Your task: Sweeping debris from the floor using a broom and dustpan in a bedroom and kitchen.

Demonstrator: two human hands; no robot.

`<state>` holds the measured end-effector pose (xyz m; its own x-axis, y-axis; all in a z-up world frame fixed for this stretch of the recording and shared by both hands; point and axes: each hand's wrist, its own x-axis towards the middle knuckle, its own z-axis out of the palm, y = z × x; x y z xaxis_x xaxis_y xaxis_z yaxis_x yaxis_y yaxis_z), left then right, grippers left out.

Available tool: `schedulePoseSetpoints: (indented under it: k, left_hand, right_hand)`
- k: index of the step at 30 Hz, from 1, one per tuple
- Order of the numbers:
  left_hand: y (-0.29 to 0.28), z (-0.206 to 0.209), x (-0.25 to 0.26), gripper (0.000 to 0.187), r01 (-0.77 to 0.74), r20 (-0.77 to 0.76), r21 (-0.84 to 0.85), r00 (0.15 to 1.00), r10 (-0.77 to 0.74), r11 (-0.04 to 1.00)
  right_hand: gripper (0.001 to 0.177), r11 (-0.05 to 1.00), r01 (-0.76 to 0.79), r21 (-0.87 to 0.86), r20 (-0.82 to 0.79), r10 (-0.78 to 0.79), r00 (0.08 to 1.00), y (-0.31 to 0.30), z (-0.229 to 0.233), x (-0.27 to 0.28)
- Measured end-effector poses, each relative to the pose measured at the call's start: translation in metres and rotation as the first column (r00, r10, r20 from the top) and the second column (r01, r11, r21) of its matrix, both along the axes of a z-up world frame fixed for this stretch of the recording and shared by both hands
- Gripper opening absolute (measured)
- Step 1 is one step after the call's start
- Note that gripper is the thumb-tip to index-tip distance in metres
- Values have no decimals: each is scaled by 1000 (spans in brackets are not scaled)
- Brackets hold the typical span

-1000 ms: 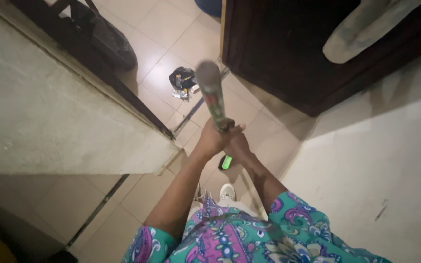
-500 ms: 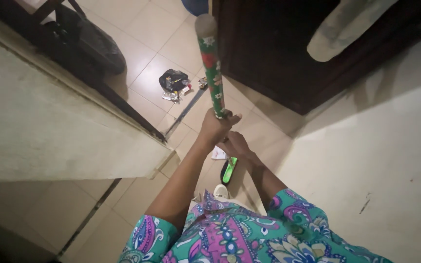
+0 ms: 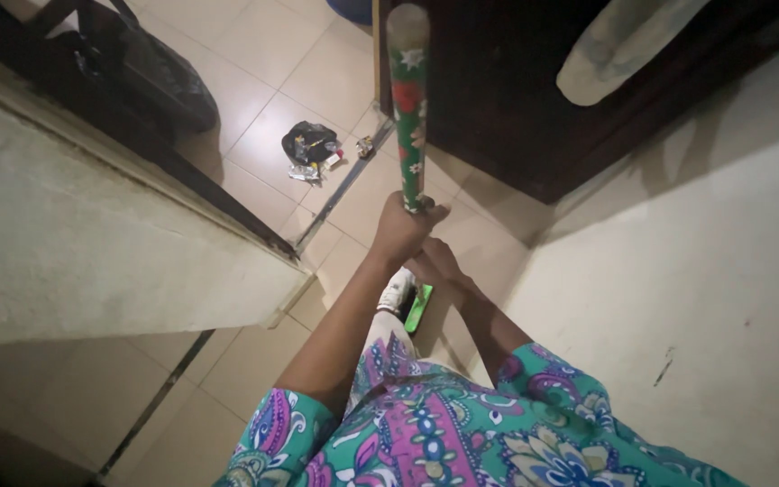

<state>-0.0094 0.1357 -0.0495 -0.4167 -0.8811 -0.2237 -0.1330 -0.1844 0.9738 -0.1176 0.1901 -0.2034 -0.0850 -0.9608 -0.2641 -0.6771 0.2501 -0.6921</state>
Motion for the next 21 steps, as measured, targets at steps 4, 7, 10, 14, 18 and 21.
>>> schedulePoseSetpoints:
  k: [4,7,10,14,18,21]
  left_hand:
    - [-8,-12,-10,32,74,2,9,997,-74,997]
    - [-9,-4,-19,33,131,24,-65,991,-130,989]
    - [-13,25,-26,30,127,29,-130,992,-125,983]
    - [-12,55,-23,33,150,-47,-176,986,-161,973]
    - [-21,51,-15,33,164,-48,-232,983,-179,959]
    - [-28,46,1,33,208,-21,-258,975,-221,943]
  right_hand:
    - [41,969,-28,-244,105,55,993,-1,-38,-19]
    - [46,961,-31,-273,127,68,990,-4,-31,-35]
    - [58,901,-38,-433,142,110,984,-15,-2,-47]
    - [44,946,45,-320,135,-2,991,-28,36,-51]
    - [40,890,-29,-455,47,56,997,-35,66,-59]
    - [42,918,-110,-382,-261,8,965,-36,70,-47]
